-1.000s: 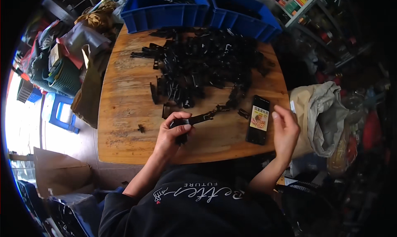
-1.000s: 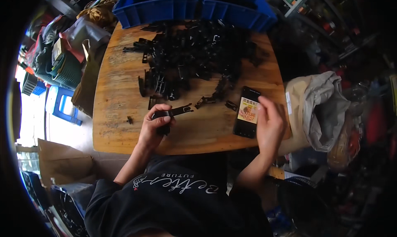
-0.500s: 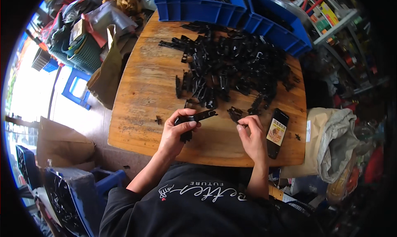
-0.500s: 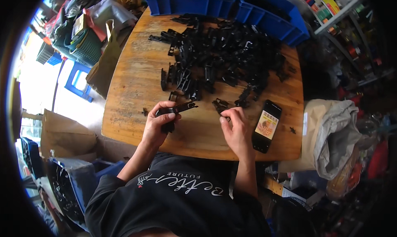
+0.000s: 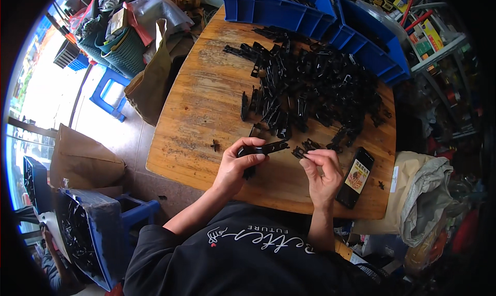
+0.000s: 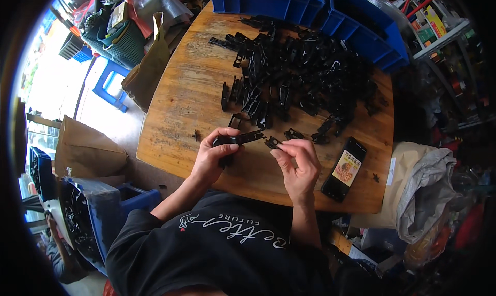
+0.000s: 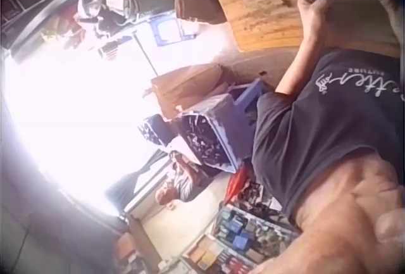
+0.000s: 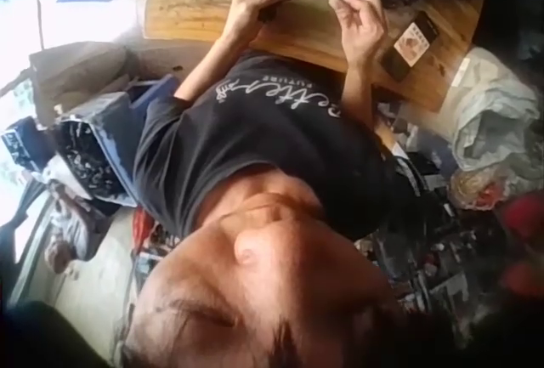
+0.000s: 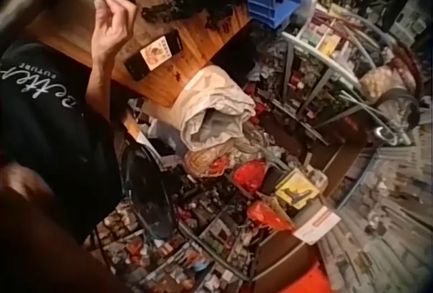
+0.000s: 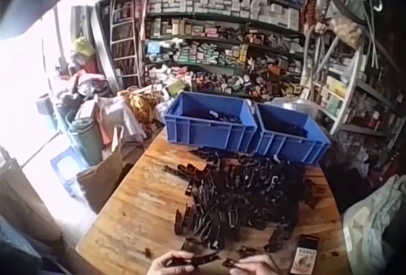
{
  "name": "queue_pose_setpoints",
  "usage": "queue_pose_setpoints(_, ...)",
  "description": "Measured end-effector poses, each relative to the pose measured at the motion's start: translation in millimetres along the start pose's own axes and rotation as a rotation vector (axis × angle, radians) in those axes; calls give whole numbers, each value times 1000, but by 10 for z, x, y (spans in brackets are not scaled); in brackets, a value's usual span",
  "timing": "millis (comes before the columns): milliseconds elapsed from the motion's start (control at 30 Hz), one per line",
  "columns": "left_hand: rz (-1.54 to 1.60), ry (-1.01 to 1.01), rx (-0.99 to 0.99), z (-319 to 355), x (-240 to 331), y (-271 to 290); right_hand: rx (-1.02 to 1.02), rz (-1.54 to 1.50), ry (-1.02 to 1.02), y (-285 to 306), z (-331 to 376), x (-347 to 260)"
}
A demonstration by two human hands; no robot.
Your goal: Assembling small black plastic mechanical components by hand at a workbench.
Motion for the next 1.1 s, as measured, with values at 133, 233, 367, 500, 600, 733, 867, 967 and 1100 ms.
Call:
queue_pose_setpoints(133,-27,-23,8,24,-12,-19,-89,-131,-237,-153,29,82)
queue_pose_setpoints(233,-112,-18,-12,80,-4,-67,-94,-112,-246,-288,6,62)
queue_pose_setpoints(367,-177,-27,-24,128,-18,-106,-107,-89,-261,-359,6,58)
queue_pose_setpoints(500,-59,18,-1,140,-52,-55,-147,80,-170,-439,-16,-48)
queue_pose_setpoints(600,25,42,69,141,-44,85,-219,186,-81,-515,-92,-36)
queue_pose_setpoints(733,103,-243,238,45,333,379,-260,196,349,-802,-186,-152)
queue_pose_setpoints(867,134,-311,197,18,500,503,-415,206,352,-1042,-75,-64)
queue_pose_setpoints(967,118,-285,208,63,449,499,-342,-152,91,-835,-130,-164)
queue_pose_setpoints(1100,150,-143,158,45,303,390,-270,-23,205,-737,-165,-227)
Point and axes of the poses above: each hand's wrist, its own z-axis away from the middle knuckle, its own y-axis out of the back of the hand, x = y × z, the point moved 5 cm from there along -z, towards the middle knuckle, and after that the axes turned 7 degrees about x, right-handed, at the moved point
